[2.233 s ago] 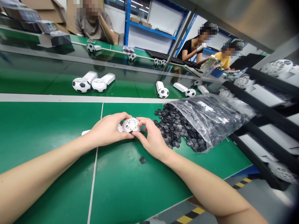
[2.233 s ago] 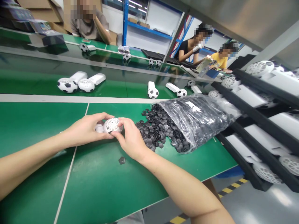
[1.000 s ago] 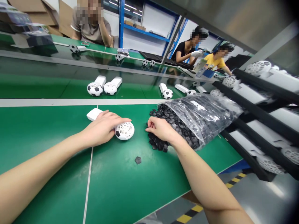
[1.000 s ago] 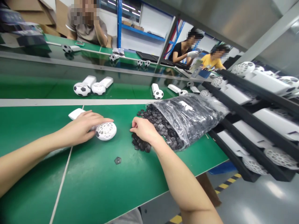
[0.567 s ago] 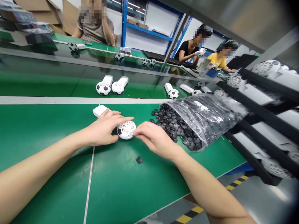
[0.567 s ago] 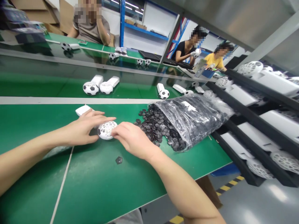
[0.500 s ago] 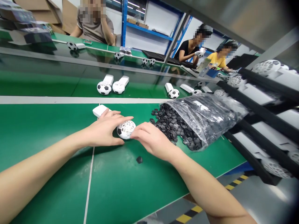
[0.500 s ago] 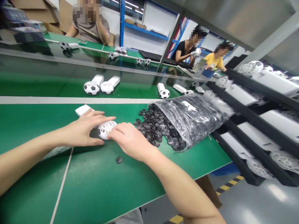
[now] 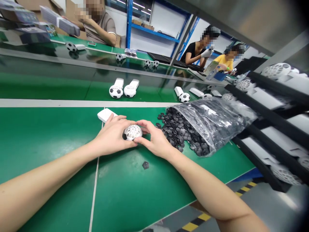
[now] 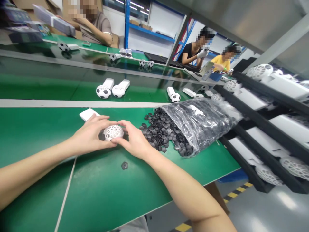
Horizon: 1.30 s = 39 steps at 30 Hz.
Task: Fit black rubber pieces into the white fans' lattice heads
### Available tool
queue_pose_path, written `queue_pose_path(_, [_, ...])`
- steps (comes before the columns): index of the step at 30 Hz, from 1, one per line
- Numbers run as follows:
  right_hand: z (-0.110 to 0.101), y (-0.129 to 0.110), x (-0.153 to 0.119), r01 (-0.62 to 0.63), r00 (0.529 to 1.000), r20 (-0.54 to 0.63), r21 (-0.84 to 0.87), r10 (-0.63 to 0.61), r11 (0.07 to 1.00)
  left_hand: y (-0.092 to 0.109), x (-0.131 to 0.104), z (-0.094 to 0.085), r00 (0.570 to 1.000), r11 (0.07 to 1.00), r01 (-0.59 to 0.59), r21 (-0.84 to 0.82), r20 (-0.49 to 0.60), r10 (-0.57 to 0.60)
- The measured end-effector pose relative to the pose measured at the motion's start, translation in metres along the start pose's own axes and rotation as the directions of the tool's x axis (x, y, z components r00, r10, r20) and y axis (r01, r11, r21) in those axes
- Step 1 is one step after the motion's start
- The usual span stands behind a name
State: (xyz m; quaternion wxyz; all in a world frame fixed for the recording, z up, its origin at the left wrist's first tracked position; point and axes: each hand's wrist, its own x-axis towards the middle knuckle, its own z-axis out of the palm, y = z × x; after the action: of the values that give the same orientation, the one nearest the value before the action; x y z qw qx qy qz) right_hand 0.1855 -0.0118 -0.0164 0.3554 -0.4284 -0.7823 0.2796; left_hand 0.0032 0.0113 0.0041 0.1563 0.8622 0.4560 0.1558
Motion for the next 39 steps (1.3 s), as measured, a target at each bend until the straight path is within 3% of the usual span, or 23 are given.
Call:
queue_pose_path(4, [0.003,-0.002,0.002,-0.107,0.994,0.032,0.089,0.105,0.990,-0.001,0.001,0.002,1.000,1.000,-0.006,-0.007,-0.031,0.005])
queue_pose_path(6, [-0.004,0.004,0.006,-0.117,0.993,0.009,0.055,0.117,0.992,-0.005,0.002,0.001,1.000,0.999,-0.026,-0.036,-0.009,0.026])
queue_pose_path(9, [-0.025,0.020,0.013,-0.171,0.980,-0.140,-0.248,0.140,0.953,-0.011,0.003,-0.002,0.996,0.995,-0.047,-0.089,0.065,0.053])
queue_pose_path(11, [-0.038,0.031,0.015,-0.278,0.956,-0.218,-0.466,0.196,0.840,-0.012,0.003,-0.004,0.992,0.994,-0.061,-0.096,0.106,0.071])
queue_pose_path(13, [-0.047,0.038,0.015,-0.362,0.932,-0.219,-0.557,0.288,0.747,-0.009,0.002,-0.005,0.989,0.994,-0.065,-0.086,0.127,0.076])
queue_pose_path(15, [-0.050,0.041,0.015,-0.395,0.917,-0.199,-0.573,0.346,0.718,-0.004,-0.001,-0.002,0.992,0.996,-0.042,-0.075,0.117,0.051])
queue_pose_path(19, [-0.050,0.044,0.014,-0.406,0.910,-0.170,-0.547,0.377,0.733,0.003,-0.005,0.003,0.998,0.997,-0.006,-0.080,0.062,0.010])
queue_pose_path(24, [-0.053,0.049,0.016,-0.422,0.900,-0.130,-0.497,0.415,0.758,-0.002,-0.003,-0.006,0.966,0.974,-0.079,-0.213,0.224,0.127])
queue_pose_path(27, [-0.056,0.045,0.015,-0.402,0.909,-0.101,-0.476,0.405,0.782,-0.004,-0.003,-0.011,0.958,0.968,-0.069,-0.241,0.254,0.132])
queue_pose_path(33, [-0.055,0.028,0.009,-0.186,0.982,-0.036,-0.399,0.188,0.898,-0.004,-0.004,-0.010,0.960,0.964,-0.062,-0.259,0.247,0.129])
queue_pose_path(37, [-0.048,0.016,0.004,-0.177,0.984,0.004,-0.132,0.179,0.975,-0.005,-0.003,-0.009,0.960,0.961,-0.066,-0.270,0.244,0.135])
queue_pose_path(39, [-0.044,0.006,0.002,-0.105,0.994,0.028,-0.033,0.106,0.994,-0.005,-0.002,-0.008,0.960,0.959,-0.072,-0.274,0.241,0.141])
